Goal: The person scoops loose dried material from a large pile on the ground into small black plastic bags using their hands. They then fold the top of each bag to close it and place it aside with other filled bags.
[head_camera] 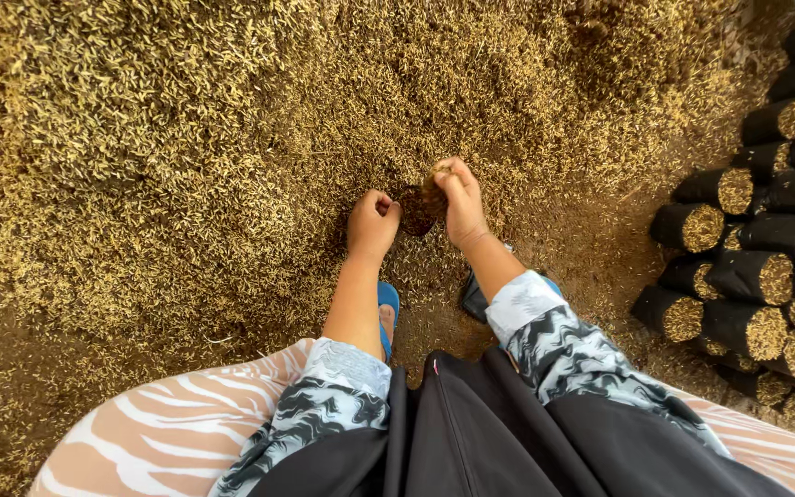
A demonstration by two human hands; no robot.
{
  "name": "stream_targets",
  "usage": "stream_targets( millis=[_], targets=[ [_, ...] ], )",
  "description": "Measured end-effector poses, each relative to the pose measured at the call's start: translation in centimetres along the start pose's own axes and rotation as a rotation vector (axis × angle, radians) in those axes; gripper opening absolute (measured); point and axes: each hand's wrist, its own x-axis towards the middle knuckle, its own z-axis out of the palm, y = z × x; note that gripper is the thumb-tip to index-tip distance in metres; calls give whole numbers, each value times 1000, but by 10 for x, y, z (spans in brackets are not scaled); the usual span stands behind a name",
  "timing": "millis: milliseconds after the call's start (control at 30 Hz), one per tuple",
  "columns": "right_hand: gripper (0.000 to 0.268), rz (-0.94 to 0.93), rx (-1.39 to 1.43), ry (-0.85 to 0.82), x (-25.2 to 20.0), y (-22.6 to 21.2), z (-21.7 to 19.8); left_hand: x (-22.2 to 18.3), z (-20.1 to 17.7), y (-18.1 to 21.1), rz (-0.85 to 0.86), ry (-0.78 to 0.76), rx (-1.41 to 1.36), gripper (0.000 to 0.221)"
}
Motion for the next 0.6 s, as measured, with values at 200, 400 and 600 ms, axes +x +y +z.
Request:
stream_targets(
  millis=[200,400,600],
  targets=[
    [15,-154,-223,-102,-21,-5,17,0,0,1,-21,1,30,12],
    [29,-682,-1267,-180,-53,-30,8,-2,0,4,-40,19,52,12],
    [78,-656,-1792,-389,-86,-15,20,0,4,-2,65,87,29,10]
  ],
)
